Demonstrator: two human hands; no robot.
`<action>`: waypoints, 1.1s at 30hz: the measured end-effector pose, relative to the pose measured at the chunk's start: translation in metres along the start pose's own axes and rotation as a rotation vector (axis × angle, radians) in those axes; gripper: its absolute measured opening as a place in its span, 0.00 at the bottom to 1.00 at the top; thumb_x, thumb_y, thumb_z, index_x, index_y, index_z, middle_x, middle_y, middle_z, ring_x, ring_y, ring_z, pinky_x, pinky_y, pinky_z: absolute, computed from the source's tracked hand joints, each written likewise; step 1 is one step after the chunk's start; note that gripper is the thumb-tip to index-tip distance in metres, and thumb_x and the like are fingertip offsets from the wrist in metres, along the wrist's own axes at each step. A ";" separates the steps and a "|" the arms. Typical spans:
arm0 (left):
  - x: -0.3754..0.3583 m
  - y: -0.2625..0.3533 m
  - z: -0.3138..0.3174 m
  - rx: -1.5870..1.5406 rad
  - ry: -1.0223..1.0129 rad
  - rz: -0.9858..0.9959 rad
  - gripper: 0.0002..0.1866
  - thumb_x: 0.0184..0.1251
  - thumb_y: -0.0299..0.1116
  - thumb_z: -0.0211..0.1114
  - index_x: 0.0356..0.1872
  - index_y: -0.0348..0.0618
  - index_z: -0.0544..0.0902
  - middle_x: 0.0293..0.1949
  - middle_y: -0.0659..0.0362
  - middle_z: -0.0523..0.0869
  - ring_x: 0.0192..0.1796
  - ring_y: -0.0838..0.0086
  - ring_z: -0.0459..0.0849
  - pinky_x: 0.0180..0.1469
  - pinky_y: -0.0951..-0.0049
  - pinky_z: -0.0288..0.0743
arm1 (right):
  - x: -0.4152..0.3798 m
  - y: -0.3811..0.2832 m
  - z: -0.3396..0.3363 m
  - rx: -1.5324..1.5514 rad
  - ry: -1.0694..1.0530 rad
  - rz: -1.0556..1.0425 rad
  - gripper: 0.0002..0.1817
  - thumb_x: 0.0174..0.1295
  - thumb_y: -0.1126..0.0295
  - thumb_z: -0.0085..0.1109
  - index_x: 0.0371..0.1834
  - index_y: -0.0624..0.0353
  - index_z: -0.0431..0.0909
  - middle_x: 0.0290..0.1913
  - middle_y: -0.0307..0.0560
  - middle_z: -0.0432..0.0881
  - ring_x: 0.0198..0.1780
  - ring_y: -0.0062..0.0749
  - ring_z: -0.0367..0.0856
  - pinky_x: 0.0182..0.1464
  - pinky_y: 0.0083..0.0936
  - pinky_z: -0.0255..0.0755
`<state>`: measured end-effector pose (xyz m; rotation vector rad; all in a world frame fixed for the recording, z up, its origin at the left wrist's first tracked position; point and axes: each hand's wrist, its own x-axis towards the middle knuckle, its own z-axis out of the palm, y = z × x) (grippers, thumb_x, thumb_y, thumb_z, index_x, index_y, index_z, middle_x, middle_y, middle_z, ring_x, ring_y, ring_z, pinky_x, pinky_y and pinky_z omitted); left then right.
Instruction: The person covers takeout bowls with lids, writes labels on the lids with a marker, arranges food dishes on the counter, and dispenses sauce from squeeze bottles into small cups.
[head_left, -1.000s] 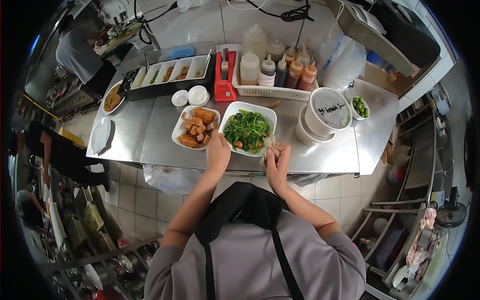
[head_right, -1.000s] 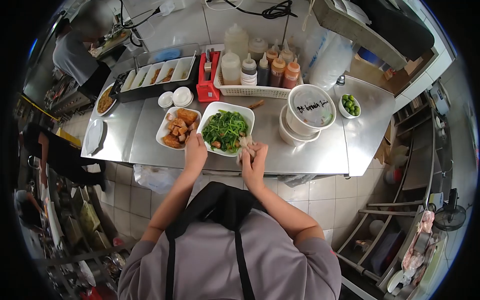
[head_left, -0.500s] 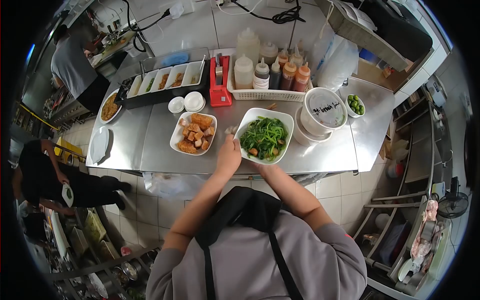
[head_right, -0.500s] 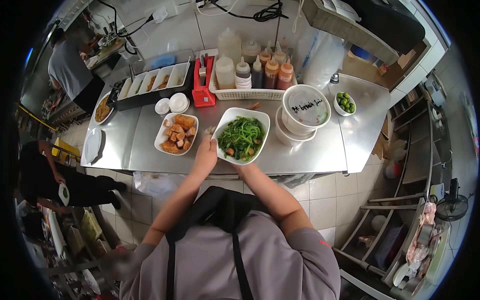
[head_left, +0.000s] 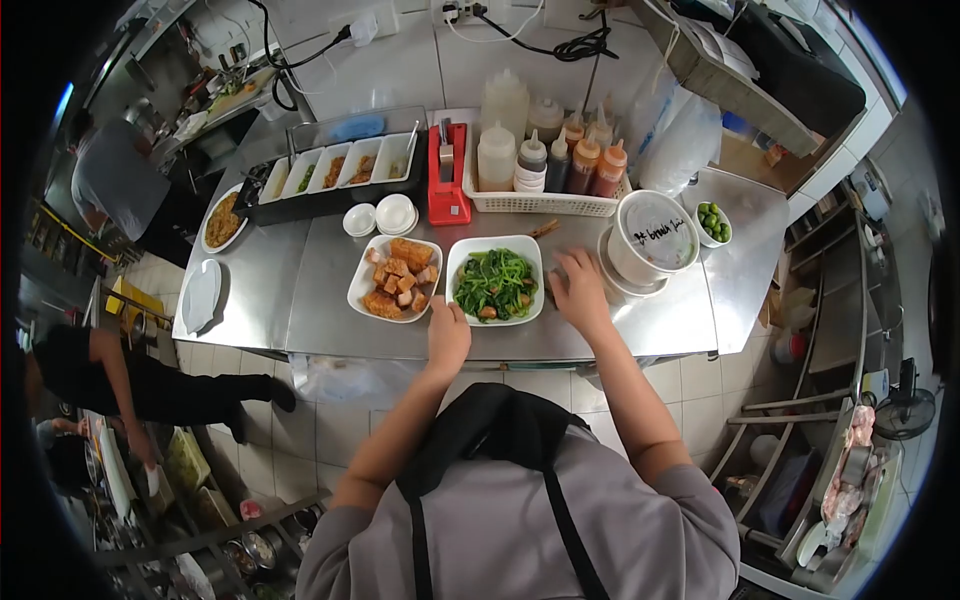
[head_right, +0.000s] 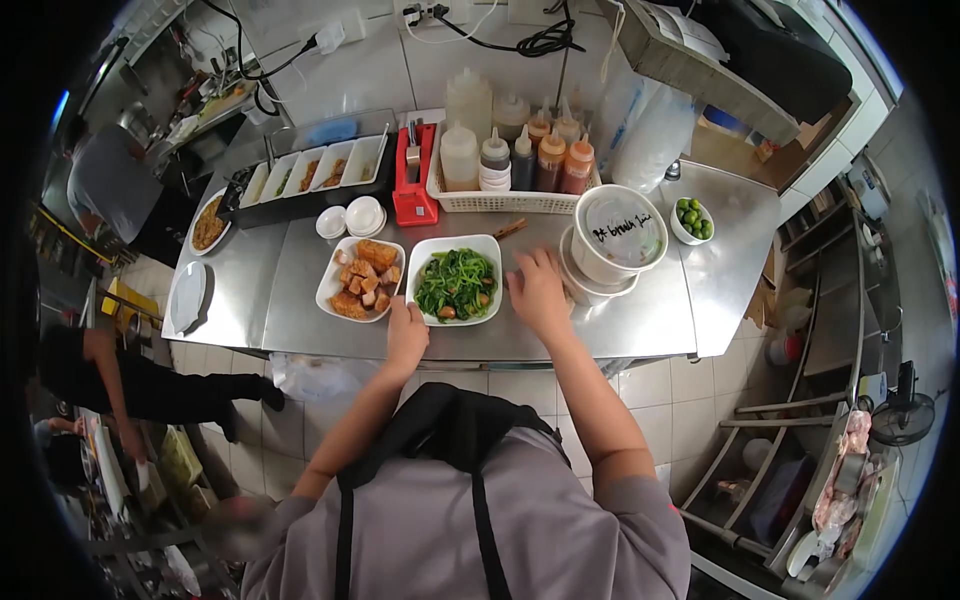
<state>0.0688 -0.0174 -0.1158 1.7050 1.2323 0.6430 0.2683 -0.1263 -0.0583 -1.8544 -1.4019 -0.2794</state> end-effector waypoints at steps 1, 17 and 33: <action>0.001 -0.008 0.003 0.013 0.014 0.050 0.08 0.70 0.31 0.44 0.39 0.35 0.61 0.22 0.40 0.76 0.26 0.42 0.77 0.30 0.50 0.68 | 0.017 0.002 0.006 0.024 0.035 -0.069 0.15 0.53 0.77 0.56 0.46 0.67 0.72 0.43 0.57 0.73 0.46 0.54 0.71 0.50 0.41 0.67; -0.015 0.009 -0.037 -0.354 -0.280 -0.206 0.23 0.72 0.43 0.43 0.58 0.36 0.59 0.26 0.52 0.79 0.16 0.72 0.79 0.16 0.78 0.70 | 0.140 0.039 0.108 -0.200 0.333 0.371 0.31 0.36 0.64 0.73 0.43 0.65 0.69 0.43 0.55 0.74 0.48 0.50 0.69 0.49 0.42 0.64; -0.034 -0.008 -0.151 -0.264 -0.384 -0.225 0.19 0.73 0.38 0.44 0.60 0.42 0.66 0.35 0.54 0.83 0.26 0.75 0.82 0.25 0.79 0.73 | 0.101 -0.041 -0.053 -0.502 -0.098 -0.632 0.22 0.45 0.73 0.59 0.47 0.50 0.70 0.48 0.45 0.71 0.54 0.41 0.71 0.67 0.50 0.54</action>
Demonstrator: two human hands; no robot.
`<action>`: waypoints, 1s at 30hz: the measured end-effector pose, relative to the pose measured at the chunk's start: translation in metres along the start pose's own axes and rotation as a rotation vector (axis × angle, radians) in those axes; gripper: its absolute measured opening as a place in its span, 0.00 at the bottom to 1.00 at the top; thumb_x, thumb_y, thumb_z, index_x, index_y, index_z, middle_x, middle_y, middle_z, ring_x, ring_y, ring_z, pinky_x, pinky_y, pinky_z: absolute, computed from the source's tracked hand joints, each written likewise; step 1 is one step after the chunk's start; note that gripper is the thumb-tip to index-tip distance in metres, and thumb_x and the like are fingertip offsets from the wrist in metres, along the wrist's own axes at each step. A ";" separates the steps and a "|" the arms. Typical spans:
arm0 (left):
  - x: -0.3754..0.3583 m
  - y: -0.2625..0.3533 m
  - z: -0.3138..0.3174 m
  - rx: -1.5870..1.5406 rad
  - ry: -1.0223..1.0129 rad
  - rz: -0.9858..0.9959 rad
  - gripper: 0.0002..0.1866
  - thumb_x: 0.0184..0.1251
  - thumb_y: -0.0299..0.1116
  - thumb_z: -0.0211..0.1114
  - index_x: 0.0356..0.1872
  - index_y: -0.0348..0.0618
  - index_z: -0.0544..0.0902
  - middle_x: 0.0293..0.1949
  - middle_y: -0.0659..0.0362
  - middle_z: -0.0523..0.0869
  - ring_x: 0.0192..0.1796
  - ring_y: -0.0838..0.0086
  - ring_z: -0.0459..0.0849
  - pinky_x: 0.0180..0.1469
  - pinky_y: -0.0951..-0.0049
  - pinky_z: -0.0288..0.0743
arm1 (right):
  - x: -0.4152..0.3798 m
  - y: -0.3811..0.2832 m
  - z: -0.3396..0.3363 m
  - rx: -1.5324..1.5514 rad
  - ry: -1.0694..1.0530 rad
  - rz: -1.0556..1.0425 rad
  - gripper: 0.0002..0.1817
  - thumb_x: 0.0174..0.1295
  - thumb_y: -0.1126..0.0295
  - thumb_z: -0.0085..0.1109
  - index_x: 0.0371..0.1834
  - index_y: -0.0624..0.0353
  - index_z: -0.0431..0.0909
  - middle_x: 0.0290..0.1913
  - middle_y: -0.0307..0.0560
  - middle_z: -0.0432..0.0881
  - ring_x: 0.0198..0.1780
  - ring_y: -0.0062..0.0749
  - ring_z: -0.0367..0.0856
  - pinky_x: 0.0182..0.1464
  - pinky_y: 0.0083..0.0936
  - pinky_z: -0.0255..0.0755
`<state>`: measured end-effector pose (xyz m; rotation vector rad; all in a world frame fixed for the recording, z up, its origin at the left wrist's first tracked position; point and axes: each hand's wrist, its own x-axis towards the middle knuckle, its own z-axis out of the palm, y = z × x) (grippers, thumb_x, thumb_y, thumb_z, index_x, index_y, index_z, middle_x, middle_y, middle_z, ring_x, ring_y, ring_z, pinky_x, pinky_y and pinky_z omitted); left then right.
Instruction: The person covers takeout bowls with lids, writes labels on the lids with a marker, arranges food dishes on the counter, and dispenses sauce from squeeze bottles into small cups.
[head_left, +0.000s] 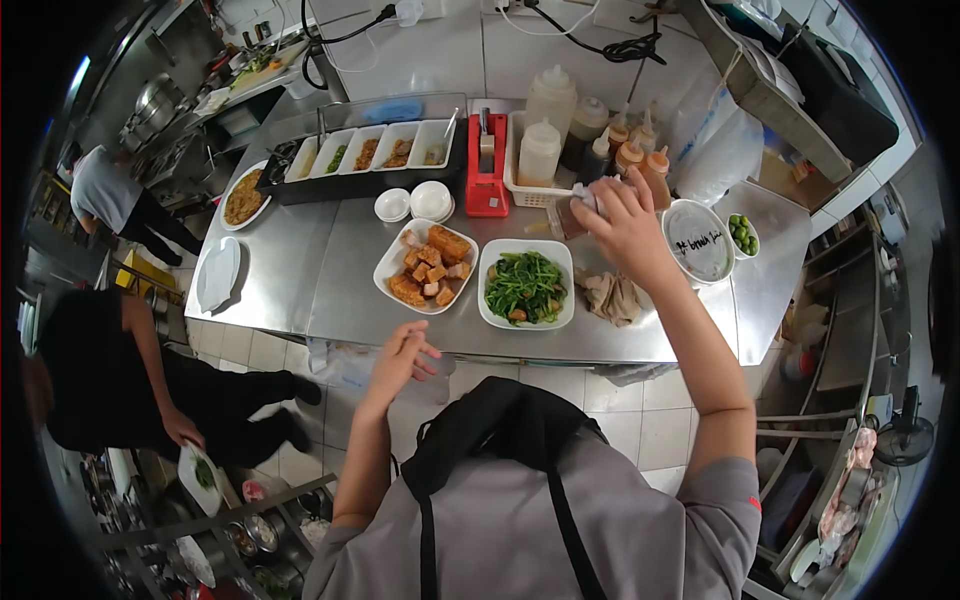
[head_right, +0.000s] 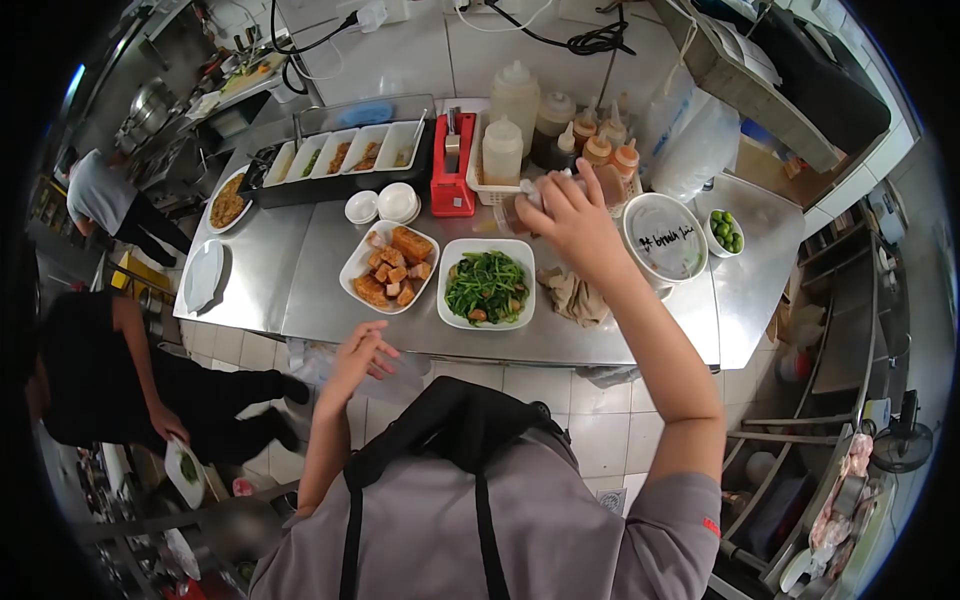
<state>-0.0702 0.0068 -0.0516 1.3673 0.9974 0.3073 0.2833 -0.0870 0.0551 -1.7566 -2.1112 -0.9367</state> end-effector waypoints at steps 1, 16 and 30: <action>-0.002 0.004 -0.006 -0.015 0.025 0.027 0.19 0.72 0.38 0.44 0.59 0.41 0.67 0.34 0.54 0.83 0.25 0.75 0.81 0.25 0.79 0.73 | -0.003 -0.001 -0.006 -0.089 -0.074 -0.073 0.20 0.48 0.72 0.56 0.47 0.49 0.70 0.48 0.43 0.72 0.54 0.39 0.71 0.67 0.50 0.54; -0.008 0.055 -0.040 -0.079 0.245 0.227 0.17 0.71 0.34 0.46 0.57 0.41 0.70 0.33 0.55 0.82 0.27 0.78 0.80 0.28 0.82 0.70 | -0.003 -0.012 0.000 0.210 -0.342 -0.092 0.14 0.43 0.74 0.58 0.37 0.52 0.74 0.39 0.41 0.73 0.47 0.37 0.71 0.57 0.34 0.63; 0.050 0.061 0.075 0.693 0.357 0.974 0.05 0.49 0.31 0.69 0.26 0.46 0.83 0.37 0.61 0.79 0.50 0.65 0.74 0.60 0.58 0.60 | 0.032 0.020 0.143 0.886 0.588 0.906 0.29 0.43 0.74 0.69 0.49 0.64 0.66 0.46 0.52 0.75 0.49 0.41 0.74 0.52 0.32 0.67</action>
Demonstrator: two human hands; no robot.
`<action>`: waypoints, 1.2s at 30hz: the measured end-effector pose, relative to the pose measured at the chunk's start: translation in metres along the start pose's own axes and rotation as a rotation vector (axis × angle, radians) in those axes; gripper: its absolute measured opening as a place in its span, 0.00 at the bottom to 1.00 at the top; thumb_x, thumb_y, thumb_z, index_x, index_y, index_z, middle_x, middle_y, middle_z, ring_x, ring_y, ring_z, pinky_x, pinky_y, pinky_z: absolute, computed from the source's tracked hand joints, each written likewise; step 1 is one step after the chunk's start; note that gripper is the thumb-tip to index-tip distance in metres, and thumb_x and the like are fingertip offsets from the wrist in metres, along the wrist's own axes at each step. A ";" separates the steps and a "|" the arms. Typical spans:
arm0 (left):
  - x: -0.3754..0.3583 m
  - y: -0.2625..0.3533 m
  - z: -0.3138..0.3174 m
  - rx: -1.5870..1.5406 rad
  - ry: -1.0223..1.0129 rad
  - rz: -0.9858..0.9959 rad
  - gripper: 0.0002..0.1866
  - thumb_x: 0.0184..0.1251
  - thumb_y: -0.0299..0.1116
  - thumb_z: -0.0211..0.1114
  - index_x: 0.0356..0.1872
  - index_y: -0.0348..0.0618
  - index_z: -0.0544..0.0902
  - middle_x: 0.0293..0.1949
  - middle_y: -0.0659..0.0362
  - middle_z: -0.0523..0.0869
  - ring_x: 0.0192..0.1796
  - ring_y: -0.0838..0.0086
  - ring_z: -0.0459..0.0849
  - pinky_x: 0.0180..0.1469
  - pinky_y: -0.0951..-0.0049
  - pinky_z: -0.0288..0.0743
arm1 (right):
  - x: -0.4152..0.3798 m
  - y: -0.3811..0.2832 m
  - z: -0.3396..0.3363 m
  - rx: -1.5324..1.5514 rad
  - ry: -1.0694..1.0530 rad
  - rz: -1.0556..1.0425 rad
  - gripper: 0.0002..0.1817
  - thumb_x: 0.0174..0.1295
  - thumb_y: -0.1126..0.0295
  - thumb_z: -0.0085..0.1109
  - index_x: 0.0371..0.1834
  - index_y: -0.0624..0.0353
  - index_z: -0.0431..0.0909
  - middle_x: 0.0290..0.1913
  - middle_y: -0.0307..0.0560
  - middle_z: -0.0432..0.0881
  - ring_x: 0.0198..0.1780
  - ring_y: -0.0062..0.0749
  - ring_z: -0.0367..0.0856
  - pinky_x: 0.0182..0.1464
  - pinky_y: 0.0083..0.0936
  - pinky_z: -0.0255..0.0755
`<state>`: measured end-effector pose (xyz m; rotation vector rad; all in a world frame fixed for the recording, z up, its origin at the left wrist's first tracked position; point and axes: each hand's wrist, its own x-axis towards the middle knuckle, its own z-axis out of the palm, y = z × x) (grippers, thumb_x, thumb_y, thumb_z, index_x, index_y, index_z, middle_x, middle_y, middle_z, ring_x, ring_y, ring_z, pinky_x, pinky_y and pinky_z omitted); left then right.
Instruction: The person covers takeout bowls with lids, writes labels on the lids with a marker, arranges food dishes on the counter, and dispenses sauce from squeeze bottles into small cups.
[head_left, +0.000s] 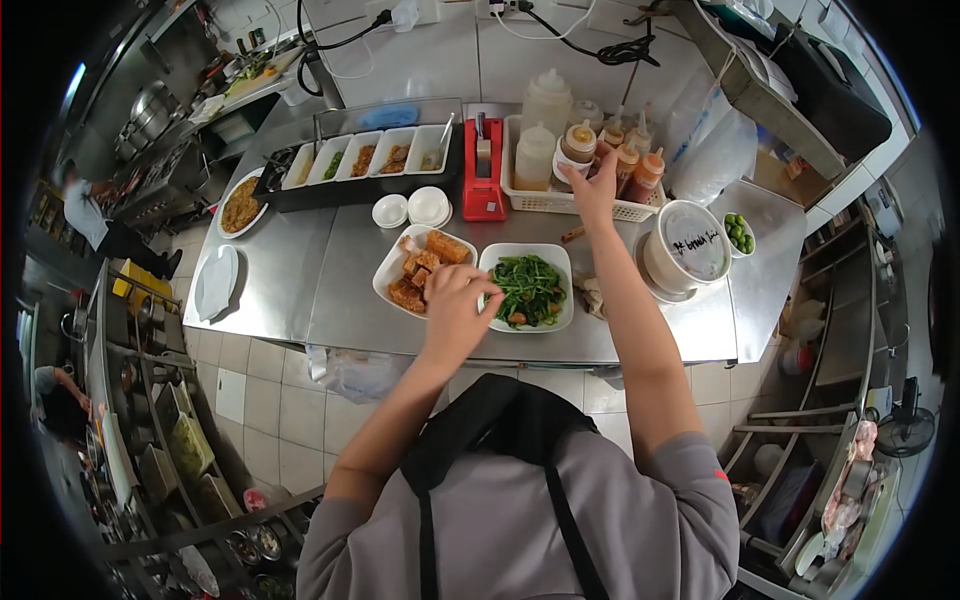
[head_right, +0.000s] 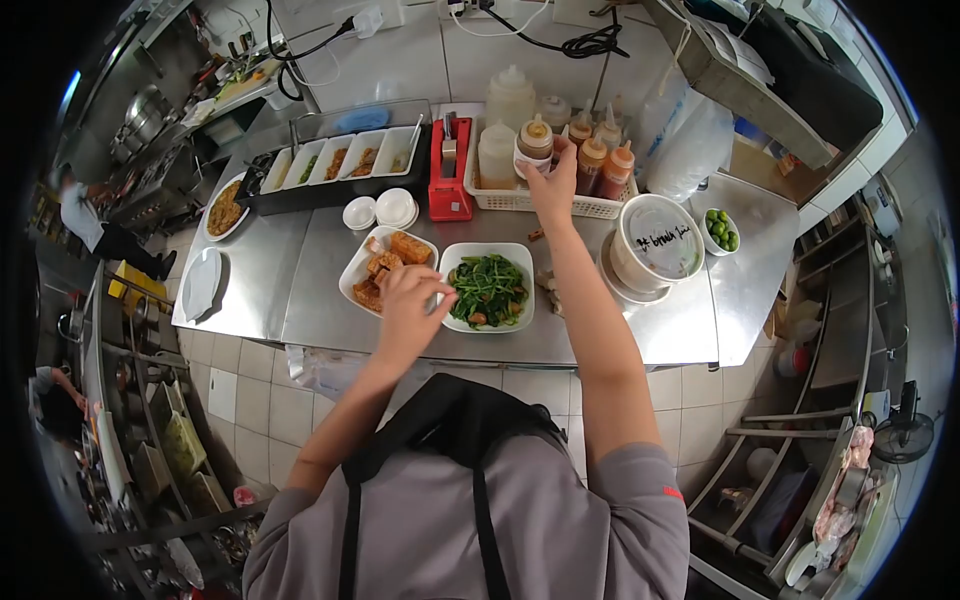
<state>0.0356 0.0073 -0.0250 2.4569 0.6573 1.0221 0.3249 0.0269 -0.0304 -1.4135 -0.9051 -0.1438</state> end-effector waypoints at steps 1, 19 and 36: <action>0.003 0.004 0.009 0.035 -0.001 0.023 0.05 0.48 0.32 0.69 0.26 0.47 0.83 0.39 0.62 0.78 0.52 0.65 0.73 0.61 0.55 0.57 | -0.003 0.005 0.004 0.011 0.022 0.029 0.29 0.42 0.74 0.70 0.49 0.64 0.66 0.45 0.53 0.75 0.48 0.42 0.75 0.51 0.33 0.68; 0.017 0.013 0.052 0.272 -0.015 0.056 0.07 0.44 0.34 0.70 0.24 0.46 0.82 0.46 0.58 0.77 0.60 0.62 0.68 0.68 0.44 0.42 | -0.060 -0.072 -0.046 -0.381 -0.206 -0.193 0.31 0.50 0.76 0.63 0.59 0.60 0.63 0.57 0.58 0.63 0.60 0.52 0.64 0.57 0.38 0.65; 0.034 0.070 0.035 -0.067 -0.058 0.105 0.04 0.47 0.26 0.67 0.24 0.44 0.80 0.39 0.57 0.79 0.49 0.61 0.76 0.54 0.60 0.66 | -0.136 -0.133 -0.151 -0.138 -0.056 0.015 0.15 0.54 0.82 0.57 0.46 0.63 0.74 0.44 0.50 0.73 0.32 0.30 0.77 0.36 0.20 0.70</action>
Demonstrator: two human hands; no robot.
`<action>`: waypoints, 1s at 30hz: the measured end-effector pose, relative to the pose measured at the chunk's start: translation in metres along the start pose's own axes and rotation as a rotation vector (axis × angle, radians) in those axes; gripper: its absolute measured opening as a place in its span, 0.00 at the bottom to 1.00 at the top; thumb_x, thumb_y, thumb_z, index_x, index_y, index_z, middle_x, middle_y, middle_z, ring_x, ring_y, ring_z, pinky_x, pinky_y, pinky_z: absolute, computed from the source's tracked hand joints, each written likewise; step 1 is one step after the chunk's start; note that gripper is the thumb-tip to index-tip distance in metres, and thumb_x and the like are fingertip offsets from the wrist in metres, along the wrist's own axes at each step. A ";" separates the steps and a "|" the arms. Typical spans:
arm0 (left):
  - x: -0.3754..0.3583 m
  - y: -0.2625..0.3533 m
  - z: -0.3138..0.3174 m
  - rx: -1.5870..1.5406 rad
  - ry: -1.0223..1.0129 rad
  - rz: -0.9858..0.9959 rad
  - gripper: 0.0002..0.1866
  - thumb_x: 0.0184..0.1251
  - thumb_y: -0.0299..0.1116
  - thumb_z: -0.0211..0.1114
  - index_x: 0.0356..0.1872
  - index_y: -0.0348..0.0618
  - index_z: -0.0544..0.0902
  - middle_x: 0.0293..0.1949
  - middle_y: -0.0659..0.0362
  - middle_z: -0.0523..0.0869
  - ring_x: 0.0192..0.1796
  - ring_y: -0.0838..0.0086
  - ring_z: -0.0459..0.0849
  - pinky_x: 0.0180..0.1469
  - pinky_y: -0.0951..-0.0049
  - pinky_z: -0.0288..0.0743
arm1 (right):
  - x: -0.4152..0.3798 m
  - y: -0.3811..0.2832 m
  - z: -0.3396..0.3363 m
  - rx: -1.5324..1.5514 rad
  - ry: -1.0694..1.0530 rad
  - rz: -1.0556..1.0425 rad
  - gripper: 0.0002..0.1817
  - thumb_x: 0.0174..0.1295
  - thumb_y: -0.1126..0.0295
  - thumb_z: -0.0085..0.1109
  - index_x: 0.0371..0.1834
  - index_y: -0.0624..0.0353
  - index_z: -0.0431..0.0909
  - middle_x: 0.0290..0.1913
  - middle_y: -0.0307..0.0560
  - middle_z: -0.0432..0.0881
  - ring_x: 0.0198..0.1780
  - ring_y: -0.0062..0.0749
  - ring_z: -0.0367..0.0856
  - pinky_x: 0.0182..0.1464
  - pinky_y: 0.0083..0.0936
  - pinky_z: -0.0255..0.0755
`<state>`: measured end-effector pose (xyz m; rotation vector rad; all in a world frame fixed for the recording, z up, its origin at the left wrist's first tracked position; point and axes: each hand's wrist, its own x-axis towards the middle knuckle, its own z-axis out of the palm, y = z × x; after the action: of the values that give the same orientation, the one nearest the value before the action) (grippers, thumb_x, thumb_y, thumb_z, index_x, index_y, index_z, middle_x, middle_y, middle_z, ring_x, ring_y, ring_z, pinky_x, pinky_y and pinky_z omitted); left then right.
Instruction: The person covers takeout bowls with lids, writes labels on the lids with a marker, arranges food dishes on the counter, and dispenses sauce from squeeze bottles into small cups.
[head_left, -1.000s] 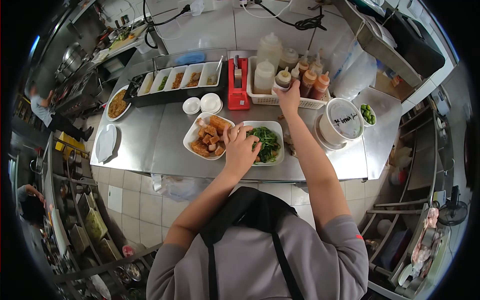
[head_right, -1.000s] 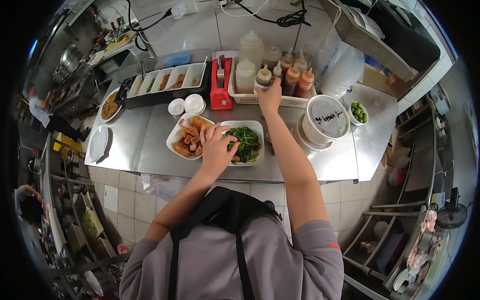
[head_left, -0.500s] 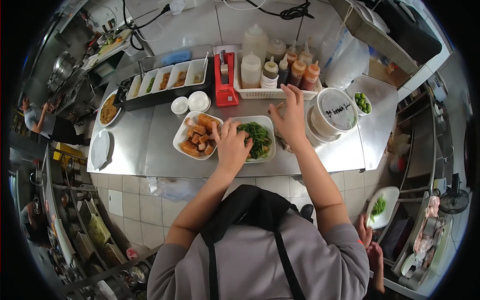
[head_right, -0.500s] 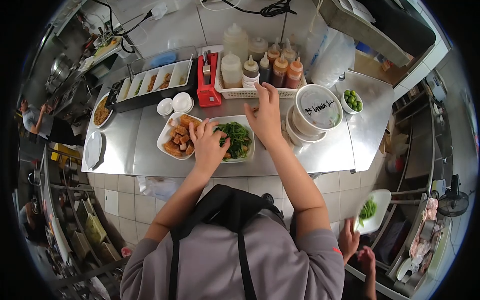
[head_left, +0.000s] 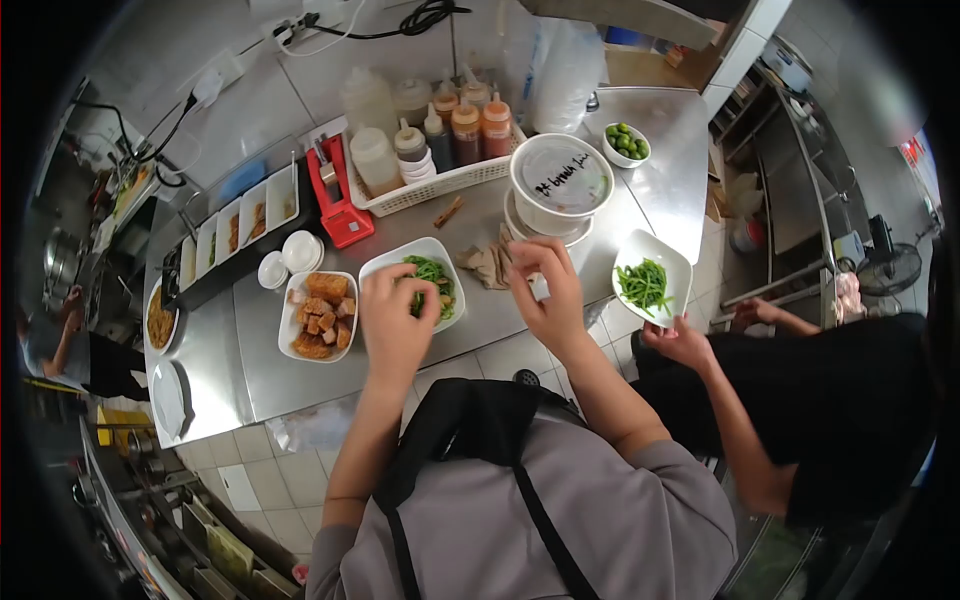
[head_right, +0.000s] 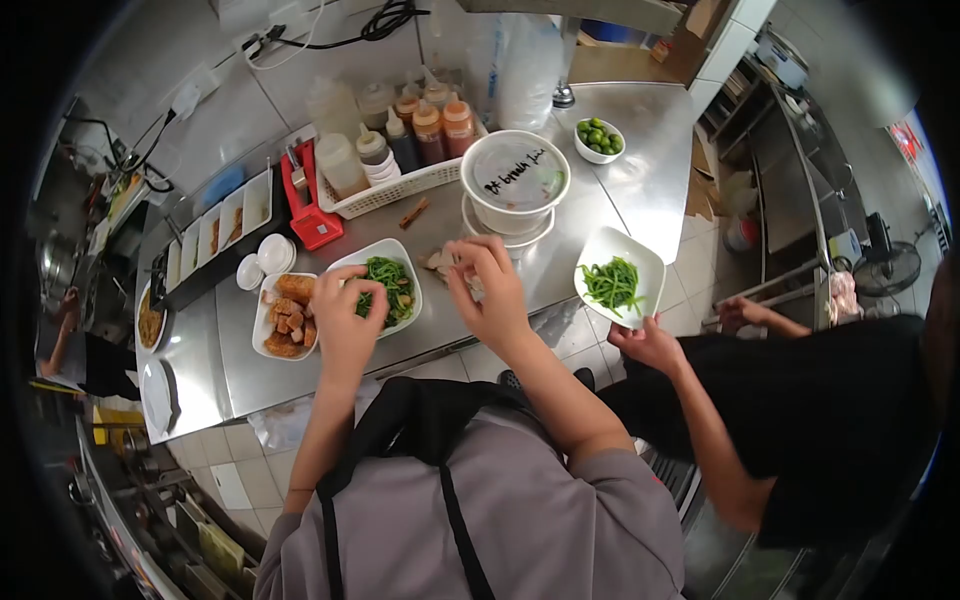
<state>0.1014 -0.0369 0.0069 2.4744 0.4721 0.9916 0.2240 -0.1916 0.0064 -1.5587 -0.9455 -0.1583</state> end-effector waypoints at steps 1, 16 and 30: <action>-0.001 0.006 0.009 -0.128 -0.075 0.065 0.05 0.46 0.24 0.67 0.25 0.43 0.79 0.38 0.56 0.80 0.43 0.60 0.77 0.47 0.65 0.70 | -0.008 -0.003 -0.007 -0.052 0.028 -0.017 0.13 0.53 0.83 0.57 0.44 0.64 0.75 0.42 0.49 0.74 0.32 0.30 0.77 0.35 0.20 0.71; -0.064 0.057 0.177 -0.033 -1.249 0.290 0.15 0.62 0.37 0.51 0.30 0.38 0.83 0.33 0.43 0.83 0.39 0.51 0.82 0.41 0.56 0.76 | -0.145 0.047 -0.058 -0.307 0.269 0.456 0.06 0.52 0.79 0.55 0.33 0.66 0.78 0.22 0.48 0.77 0.22 0.26 0.75 0.27 0.19 0.68; -0.168 -0.002 0.305 0.030 -1.105 -0.016 0.17 0.57 0.35 0.56 0.44 0.35 0.80 0.45 0.44 0.83 0.51 0.55 0.80 0.55 0.61 0.72 | -0.176 0.238 -0.074 0.128 0.298 1.116 0.22 0.51 0.69 0.51 0.51 0.65 0.71 0.40 0.47 0.78 0.43 0.39 0.77 0.50 0.34 0.69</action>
<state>0.2028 -0.1923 -0.2872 2.5674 0.1180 -0.4549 0.2899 -0.3202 -0.2622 -1.6703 0.2169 0.4410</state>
